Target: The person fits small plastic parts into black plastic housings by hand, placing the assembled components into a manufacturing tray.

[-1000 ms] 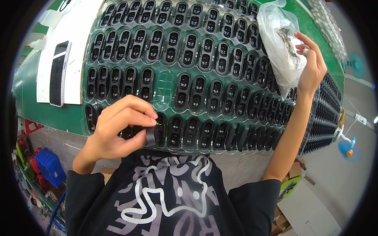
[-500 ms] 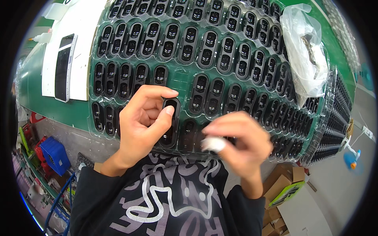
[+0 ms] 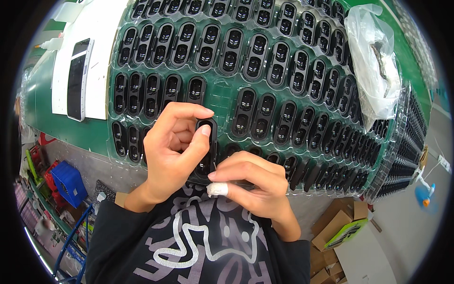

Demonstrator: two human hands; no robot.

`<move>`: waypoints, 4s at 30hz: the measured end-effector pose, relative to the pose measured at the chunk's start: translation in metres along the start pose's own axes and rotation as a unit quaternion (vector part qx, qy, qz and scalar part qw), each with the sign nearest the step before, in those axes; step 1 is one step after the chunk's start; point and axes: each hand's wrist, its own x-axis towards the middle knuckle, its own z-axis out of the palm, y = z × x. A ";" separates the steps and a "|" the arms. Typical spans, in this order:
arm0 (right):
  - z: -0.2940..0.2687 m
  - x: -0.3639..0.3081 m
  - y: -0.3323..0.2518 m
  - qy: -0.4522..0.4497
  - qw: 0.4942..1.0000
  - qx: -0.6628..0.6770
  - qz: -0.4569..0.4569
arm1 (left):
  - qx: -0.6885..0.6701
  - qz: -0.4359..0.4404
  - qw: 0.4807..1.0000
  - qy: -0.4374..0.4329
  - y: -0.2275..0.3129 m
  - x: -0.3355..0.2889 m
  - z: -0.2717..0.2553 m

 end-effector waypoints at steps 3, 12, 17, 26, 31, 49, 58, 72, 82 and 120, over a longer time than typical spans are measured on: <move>0.001 0.000 0.001 0.009 1.000 -0.007 -0.011 | 0.012 0.007 1.000 -0.006 0.000 0.000 -0.001; 0.005 -0.001 0.005 0.037 0.996 -0.045 -0.065 | 0.056 0.033 0.998 -0.004 -0.003 -0.002 -0.001; 0.012 -0.005 0.007 0.070 0.988 -0.087 -0.106 | 0.018 0.015 1.000 0.011 -0.001 -0.008 0.004; 0.012 -0.005 0.008 0.074 0.987 -0.083 -0.113 | 0.012 0.012 1.000 -0.013 0.004 -0.009 0.003; 0.012 -0.005 0.008 0.066 0.987 -0.084 -0.122 | 0.031 0.015 0.999 -0.030 0.004 -0.009 0.002; 0.015 -0.009 0.011 0.091 0.970 -0.136 -0.179 | 0.040 0.116 0.992 0.040 -0.007 -0.012 0.008; 0.016 -0.009 0.013 0.096 0.958 -0.183 -0.200 | 0.047 0.121 0.991 0.040 -0.005 -0.013 0.009; 0.015 -0.010 0.009 0.139 0.972 -0.150 -0.114 | 0.050 0.160 0.986 -0.005 -0.008 -0.018 0.007; 0.005 -0.012 0.006 0.096 0.990 -0.084 -0.060 | 0.029 -0.016 0.991 -0.133 0.008 -0.011 -0.004; -0.212 0.102 -0.010 0.102 0.663 -0.741 0.019 | 0.481 0.547 0.604 -0.323 0.017 0.075 0.008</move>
